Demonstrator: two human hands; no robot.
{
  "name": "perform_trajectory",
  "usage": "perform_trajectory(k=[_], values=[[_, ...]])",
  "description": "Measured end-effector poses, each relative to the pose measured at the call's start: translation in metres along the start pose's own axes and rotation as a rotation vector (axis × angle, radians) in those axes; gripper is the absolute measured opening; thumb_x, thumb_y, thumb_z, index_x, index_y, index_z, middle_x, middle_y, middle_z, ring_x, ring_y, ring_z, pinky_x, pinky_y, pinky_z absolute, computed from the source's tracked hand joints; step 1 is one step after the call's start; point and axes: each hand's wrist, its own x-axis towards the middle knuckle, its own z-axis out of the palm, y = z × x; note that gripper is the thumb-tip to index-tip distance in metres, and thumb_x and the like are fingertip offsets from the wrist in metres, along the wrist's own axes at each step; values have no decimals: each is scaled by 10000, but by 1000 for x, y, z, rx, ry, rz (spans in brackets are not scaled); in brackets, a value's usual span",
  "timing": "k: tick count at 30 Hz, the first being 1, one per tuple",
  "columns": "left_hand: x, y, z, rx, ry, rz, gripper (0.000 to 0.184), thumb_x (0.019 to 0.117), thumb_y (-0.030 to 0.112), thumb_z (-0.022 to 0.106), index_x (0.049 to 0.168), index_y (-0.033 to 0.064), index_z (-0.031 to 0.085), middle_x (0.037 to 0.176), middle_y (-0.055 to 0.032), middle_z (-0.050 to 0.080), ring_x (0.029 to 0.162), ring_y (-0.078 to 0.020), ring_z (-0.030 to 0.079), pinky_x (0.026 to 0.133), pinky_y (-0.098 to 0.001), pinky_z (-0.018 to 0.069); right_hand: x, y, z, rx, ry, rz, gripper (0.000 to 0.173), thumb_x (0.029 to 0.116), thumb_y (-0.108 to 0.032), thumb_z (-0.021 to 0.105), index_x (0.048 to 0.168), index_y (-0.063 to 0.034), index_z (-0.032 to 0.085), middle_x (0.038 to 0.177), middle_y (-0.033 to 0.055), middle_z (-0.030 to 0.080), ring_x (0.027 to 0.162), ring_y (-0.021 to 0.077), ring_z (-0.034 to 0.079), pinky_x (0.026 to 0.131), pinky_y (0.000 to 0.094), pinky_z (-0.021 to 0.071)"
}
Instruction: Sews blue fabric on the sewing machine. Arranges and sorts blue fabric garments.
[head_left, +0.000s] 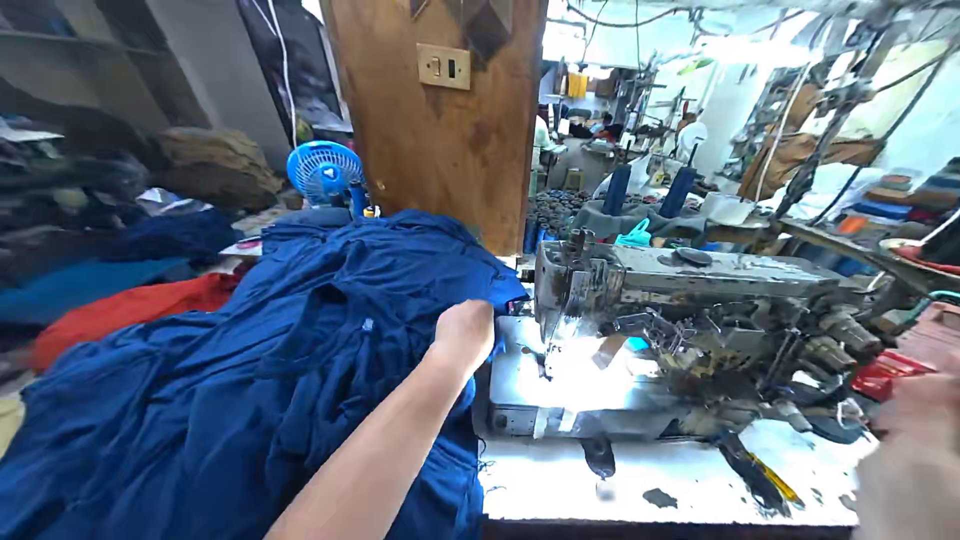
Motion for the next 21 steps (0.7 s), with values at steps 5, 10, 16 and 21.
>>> perform_trajectory(k=[5, 10, 16, 21], values=[[-134, 20, -22, 23, -259, 250, 471, 1090, 416, 436, 1115, 27, 701, 1096, -215, 700, 1065, -418, 675, 866, -638, 523, -97, -91, 126, -9, -524, -309, 323, 969, -360, 630, 1135, -138, 796, 838, 90, 702, 708, 241, 684, 579, 407, 568], [-186, 4, 27, -272, -228, 592, 407, 1048, 400, 554, 1037, 34, 731, 969, -154, 722, 936, -336, 709, 779, -565, 558, -121, -135, 180, 266, -788, -306, 279, 1041, -227, 542, 1044, -69, 772, 856, 98, 704, 710, 219, 690, 605, 397, 581], [-201, -121, 40, -483, 672, -44, 466, 992, 420, 639, 1109, -24, 719, 1131, -221, 706, 1039, -343, 701, 922, -518, 564, -109, -172, 188, 598, -787, -277, 303, 1034, -269, 569, 1042, -40, 768, 801, 42, 662, 723, 40, 592, 674, 173, 496], [-186, -170, 48, -379, 369, -290, 292, 991, 188, 635, 1180, -31, 680, 1143, -230, 690, 1038, -381, 692, 921, -563, 545, -106, -220, 241, 601, -966, -289, 415, 969, -437, 645, 1052, -52, 776, 847, 84, 694, 740, 150, 630, 680, 333, 546]])
